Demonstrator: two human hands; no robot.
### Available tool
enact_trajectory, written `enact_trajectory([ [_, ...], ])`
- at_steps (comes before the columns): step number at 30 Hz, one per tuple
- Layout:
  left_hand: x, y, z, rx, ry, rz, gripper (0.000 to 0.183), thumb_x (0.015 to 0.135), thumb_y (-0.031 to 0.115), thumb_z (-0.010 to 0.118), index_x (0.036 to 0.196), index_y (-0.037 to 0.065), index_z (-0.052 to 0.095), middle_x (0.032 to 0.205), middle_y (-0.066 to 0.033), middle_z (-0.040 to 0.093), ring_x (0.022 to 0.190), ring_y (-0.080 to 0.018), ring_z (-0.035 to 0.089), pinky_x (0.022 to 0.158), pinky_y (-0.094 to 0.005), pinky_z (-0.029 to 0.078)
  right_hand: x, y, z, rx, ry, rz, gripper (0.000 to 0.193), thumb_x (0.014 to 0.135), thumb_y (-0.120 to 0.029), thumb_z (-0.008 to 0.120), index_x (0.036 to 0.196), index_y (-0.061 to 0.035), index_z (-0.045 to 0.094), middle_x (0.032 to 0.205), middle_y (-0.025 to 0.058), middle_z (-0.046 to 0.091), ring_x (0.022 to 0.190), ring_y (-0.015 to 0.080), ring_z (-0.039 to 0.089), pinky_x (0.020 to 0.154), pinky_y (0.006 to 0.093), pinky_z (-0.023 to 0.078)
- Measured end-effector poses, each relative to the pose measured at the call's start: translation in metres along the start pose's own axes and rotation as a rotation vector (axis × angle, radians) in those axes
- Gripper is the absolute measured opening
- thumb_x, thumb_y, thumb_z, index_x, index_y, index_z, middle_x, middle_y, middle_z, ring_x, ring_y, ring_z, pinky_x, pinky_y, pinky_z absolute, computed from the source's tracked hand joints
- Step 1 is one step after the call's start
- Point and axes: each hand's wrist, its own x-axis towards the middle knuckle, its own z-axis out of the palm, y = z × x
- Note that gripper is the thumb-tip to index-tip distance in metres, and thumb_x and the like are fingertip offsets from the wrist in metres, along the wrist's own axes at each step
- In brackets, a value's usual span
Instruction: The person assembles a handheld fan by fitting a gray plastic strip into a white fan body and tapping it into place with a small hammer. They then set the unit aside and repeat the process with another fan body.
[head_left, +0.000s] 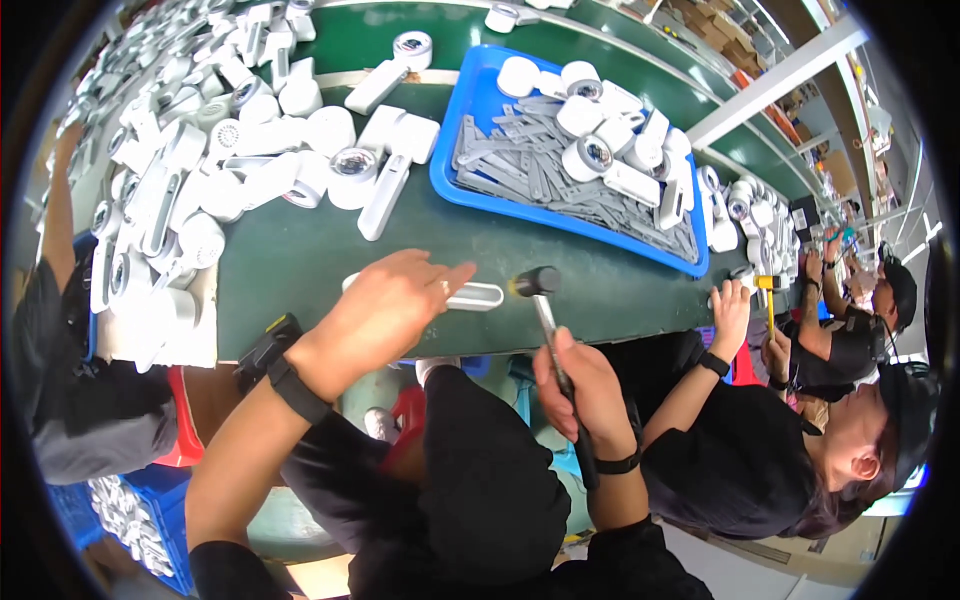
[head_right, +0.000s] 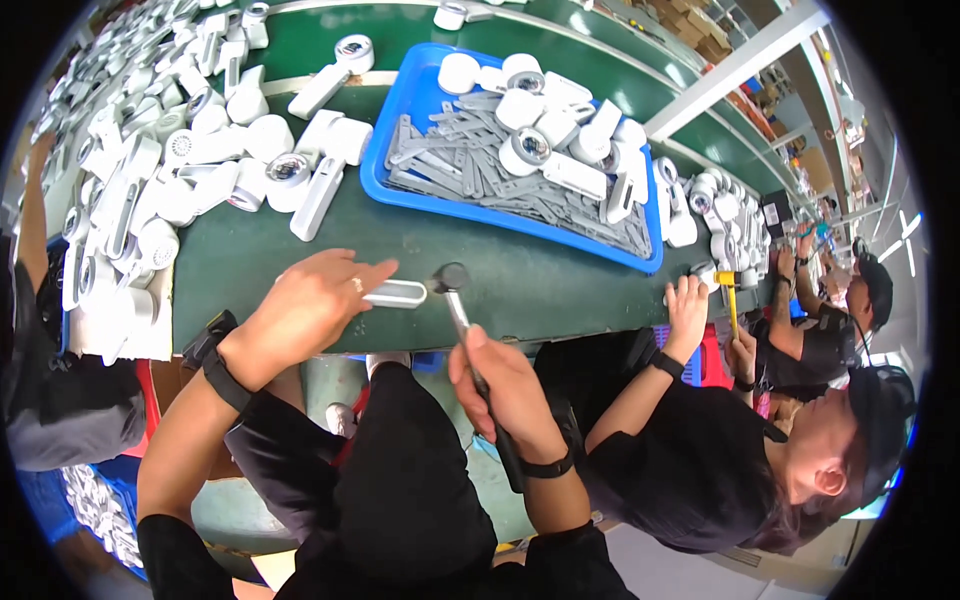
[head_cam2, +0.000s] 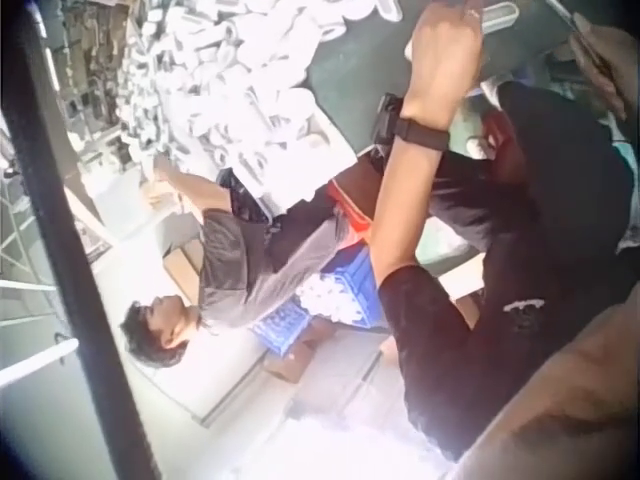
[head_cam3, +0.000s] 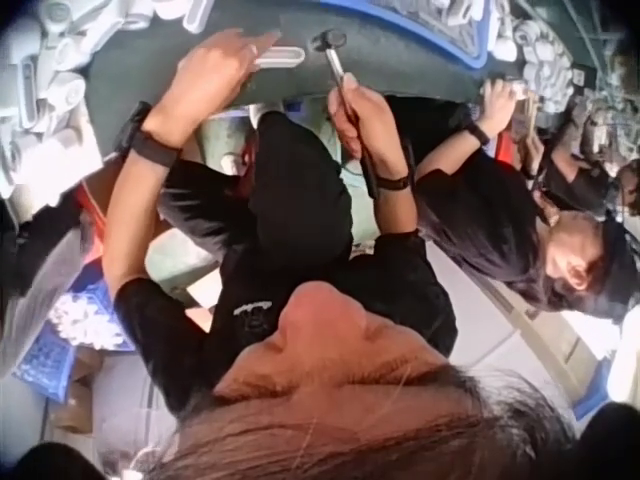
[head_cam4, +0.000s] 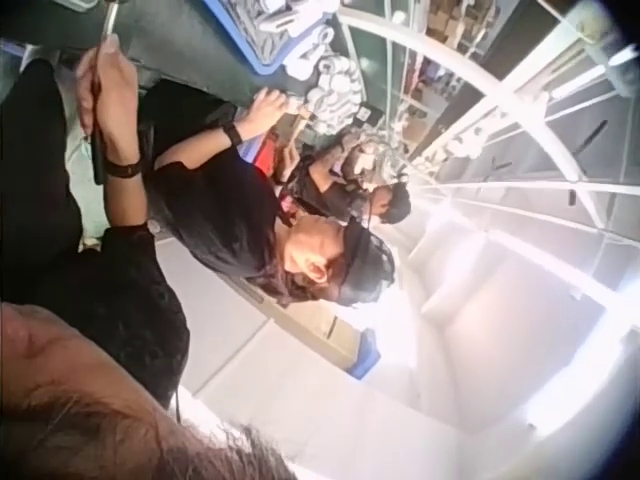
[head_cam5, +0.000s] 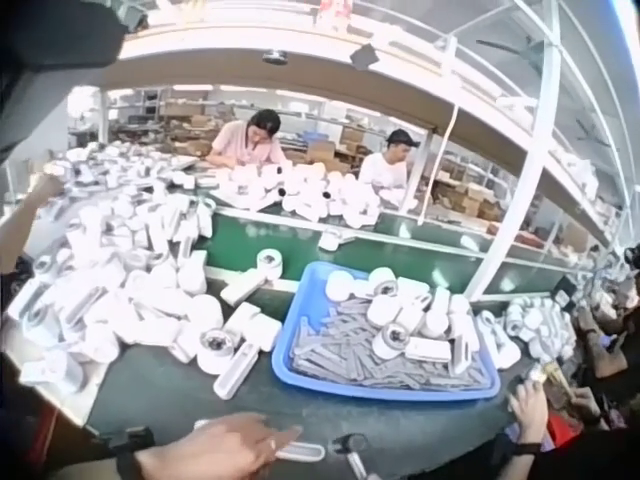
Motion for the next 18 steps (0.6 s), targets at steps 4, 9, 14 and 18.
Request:
enact_trajectory([
  [4, 0.014, 0.011, -0.008, 0.021, -0.136, 0.104, 0.022, 0.076, 0.006, 0.068, 0.096, 0.006, 0.076, 0.097, -0.0066, 0.069, 0.107, -0.0275, 0.061, 0.120, -0.0441, 0.039, -0.009, 0.001, -0.011, 0.032, 0.067, -0.164, 0.034, 0.109, -0.033, 0.044, 0.109, -0.0004, 0.054, 0.055, -0.0009, 0.040, 0.034, 0.0077, 0.033, 0.030, 0.0234, 0.029],
  [9, 0.001, 0.007, -0.030, 0.153, -0.241, 0.239, 0.018, 0.071, 0.008, 0.068, 0.088, 0.007, 0.075, 0.112, -0.0072, 0.067, 0.131, -0.0279, 0.050, 0.124, -0.0446, 0.033, -0.015, 0.005, -0.026, 0.123, 0.088, -0.230, 0.021, 0.101, -0.010, 0.048, 0.119, 0.0003, 0.052, 0.063, 0.0024, 0.045, 0.038, 0.0098, 0.037, 0.033, 0.0251, 0.033],
  [14, -0.039, -0.009, -0.039, 0.110, 0.156, -0.071, 0.039, 0.072, 0.001, 0.075, 0.111, 0.007, 0.075, 0.142, -0.0141, 0.062, 0.121, -0.0355, 0.062, 0.103, -0.0453, 0.051, -0.015, 0.007, -0.013, 0.116, 0.082, -0.398, 0.036, 0.109, -0.016, 0.046, 0.139, 0.0028, 0.049, 0.066, 0.0012, 0.045, 0.042, 0.0090, 0.040, 0.037, 0.0239, 0.037],
  [18, -0.082, 0.012, -0.007, -0.100, 0.378, -0.474, 0.049, 0.079, 0.015, 0.087, 0.124, 0.007, 0.071, 0.135, -0.0159, 0.066, 0.114, -0.0374, 0.067, 0.098, -0.0453, 0.054, 0.000, 0.001, 0.006, -0.051, 0.005, -0.311, 0.048, 0.113, -0.026, 0.041, 0.152, 0.0024, 0.041, 0.067, 0.0003, 0.043, 0.044, 0.0081, 0.041, 0.039, 0.0238, 0.039],
])
